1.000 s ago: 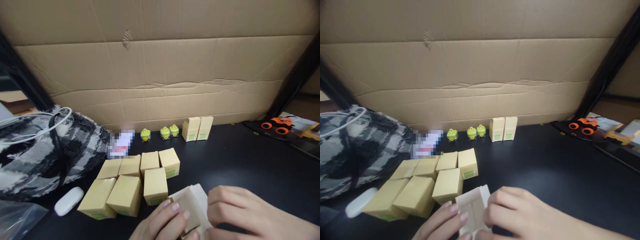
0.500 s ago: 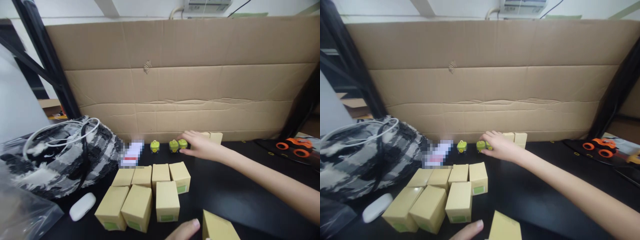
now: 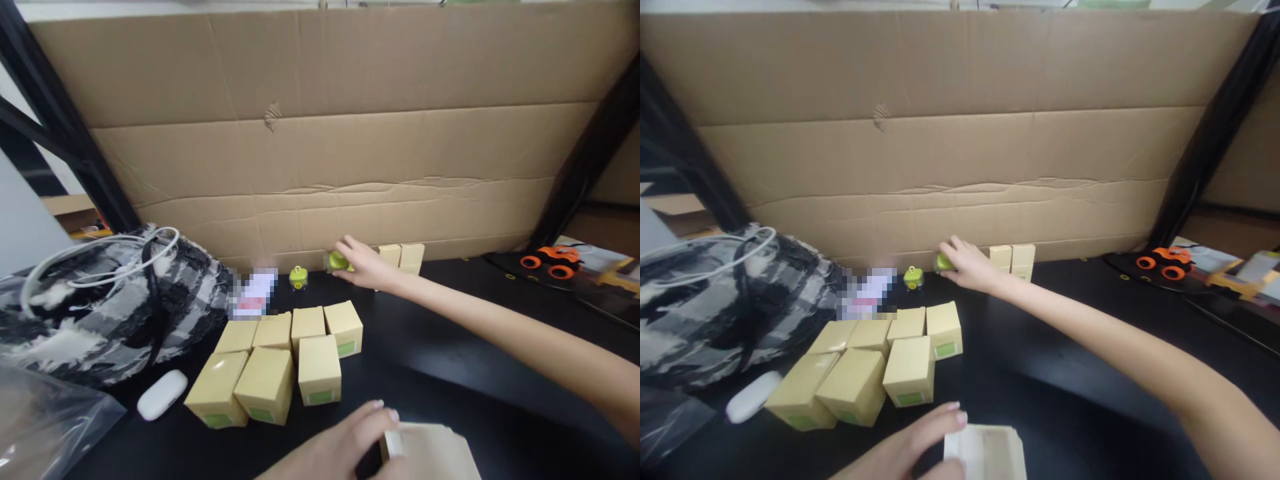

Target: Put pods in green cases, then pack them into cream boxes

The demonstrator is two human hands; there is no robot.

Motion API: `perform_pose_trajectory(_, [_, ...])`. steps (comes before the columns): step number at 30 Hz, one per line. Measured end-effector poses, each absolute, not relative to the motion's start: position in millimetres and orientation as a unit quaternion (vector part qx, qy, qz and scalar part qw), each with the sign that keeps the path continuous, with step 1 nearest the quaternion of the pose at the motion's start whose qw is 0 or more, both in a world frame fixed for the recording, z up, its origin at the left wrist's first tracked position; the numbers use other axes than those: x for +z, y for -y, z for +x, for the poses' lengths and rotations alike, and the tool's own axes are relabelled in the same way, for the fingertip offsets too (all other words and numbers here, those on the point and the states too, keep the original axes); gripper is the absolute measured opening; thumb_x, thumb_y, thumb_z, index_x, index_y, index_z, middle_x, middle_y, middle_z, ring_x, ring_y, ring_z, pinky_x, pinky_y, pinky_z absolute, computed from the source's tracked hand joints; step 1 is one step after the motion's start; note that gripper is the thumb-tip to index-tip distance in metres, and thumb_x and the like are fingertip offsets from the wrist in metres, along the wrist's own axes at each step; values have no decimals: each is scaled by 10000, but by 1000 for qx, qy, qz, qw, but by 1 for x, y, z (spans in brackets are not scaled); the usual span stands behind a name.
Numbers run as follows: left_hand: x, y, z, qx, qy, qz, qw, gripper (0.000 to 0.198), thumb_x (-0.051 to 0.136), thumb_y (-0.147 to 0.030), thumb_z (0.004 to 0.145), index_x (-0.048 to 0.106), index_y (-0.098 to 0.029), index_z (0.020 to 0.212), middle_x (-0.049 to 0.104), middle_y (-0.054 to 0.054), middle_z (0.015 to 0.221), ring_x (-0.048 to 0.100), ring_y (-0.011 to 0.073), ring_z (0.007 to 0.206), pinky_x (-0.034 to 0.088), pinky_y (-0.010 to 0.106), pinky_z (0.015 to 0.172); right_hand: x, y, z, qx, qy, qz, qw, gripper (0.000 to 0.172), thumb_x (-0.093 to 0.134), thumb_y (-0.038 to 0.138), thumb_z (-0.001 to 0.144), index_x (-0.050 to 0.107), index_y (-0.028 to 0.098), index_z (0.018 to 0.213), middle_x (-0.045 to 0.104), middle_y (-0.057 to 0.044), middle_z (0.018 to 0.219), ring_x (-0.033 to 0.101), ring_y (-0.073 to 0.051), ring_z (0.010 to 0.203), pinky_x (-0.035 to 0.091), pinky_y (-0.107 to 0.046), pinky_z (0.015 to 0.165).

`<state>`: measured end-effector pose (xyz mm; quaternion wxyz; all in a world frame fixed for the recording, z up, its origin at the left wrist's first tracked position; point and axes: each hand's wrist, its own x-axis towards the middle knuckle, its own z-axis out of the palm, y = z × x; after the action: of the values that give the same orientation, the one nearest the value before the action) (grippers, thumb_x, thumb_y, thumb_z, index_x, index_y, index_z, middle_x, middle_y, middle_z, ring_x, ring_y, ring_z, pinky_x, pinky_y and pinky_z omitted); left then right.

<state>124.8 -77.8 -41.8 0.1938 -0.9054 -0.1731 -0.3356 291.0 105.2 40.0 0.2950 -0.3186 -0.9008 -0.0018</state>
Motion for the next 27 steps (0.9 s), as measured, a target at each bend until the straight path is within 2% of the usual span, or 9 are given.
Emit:
perform_pose_trajectory(3, [-29,76,134,-335,174,-911,166,90,561,-180,908,611,-180,833,704,-32,727,715,133,909,566,175,883,49,-56,315,48,878,-274,389,423,635,300,893,398,197,1228,521,-105,1212,567,-208,1106,497,-381,937])
perform_pose_trajectory(6, [-25,75,142,-384,206,-890,131,339,326,-296,1004,599,-146,869,718,64,837,727,114,793,585,112,714,49,-3,337,110,866,-215,438,436,687,347,851,375,247,1139,536,-70,1159,594,-184,1060,520,-328,887])
perform_pose_trajectory(8, [-23,74,143,-391,210,-891,96,394,246,-276,1008,602,-114,966,716,122,947,729,125,866,582,131,756,44,25,350,199,868,-175,419,436,756,279,793,439,251,1090,565,-59,1139,606,-187,1039,523,-313,870])
perform_pose_trajectory(11, [-18,75,137,-350,186,-910,121,283,328,-199,981,598,-118,1009,716,102,894,723,177,952,586,205,829,40,48,364,234,887,-169,359,483,806,206,731,483,244,1088,597,-53,1117,623,-174,996,527,-283,852])
perform_pose_trajectory(14, [-18,78,131,-346,181,-905,169,130,456,-120,920,582,-152,923,692,33,740,741,198,860,618,233,776,39,55,370,146,923,-180,306,419,805,257,741,524,224,1051,641,-56,1079,642,-159,929,528,-259,809])
perform_pose_trajectory(18, [-36,77,131,-422,221,-873,103,225,452,-225,936,554,-85,1078,707,144,947,717,172,911,619,184,748,37,55,366,74,949,-179,247,306,728,359,822,604,197,1050,695,-76,1066,665,-166,894,535,-269,775])
perform_pose_trajectory(22, [-48,70,130,-459,162,-860,152,202,546,-164,874,587,-118,1066,648,85,1028,644,202,1096,582,260,917,29,54,363,116,959,-176,188,264,640,415,886,667,194,1028,694,-82,1074,646,-187,1009,526,-304,876])
perform_pose_trajectory(25, [-44,70,127,-421,152,-876,181,195,580,-193,884,623,-131,1064,558,104,1141,532,274,1251,534,363,1005,25,55,369,110,948,-203,219,335,595,488,894,678,201,1044,656,-109,1103,644,-193,1028,546,-275,850])
perform_pose_trajectory(27, [-41,72,126,-428,185,-866,180,210,555,-242,921,643,-161,1094,533,95,1146,474,250,1304,497,341,1041,24,55,375,99,932,-224,268,390,588,530,883,650,207,1092,662,-107,1040,673,-184,952,567,-237,782])
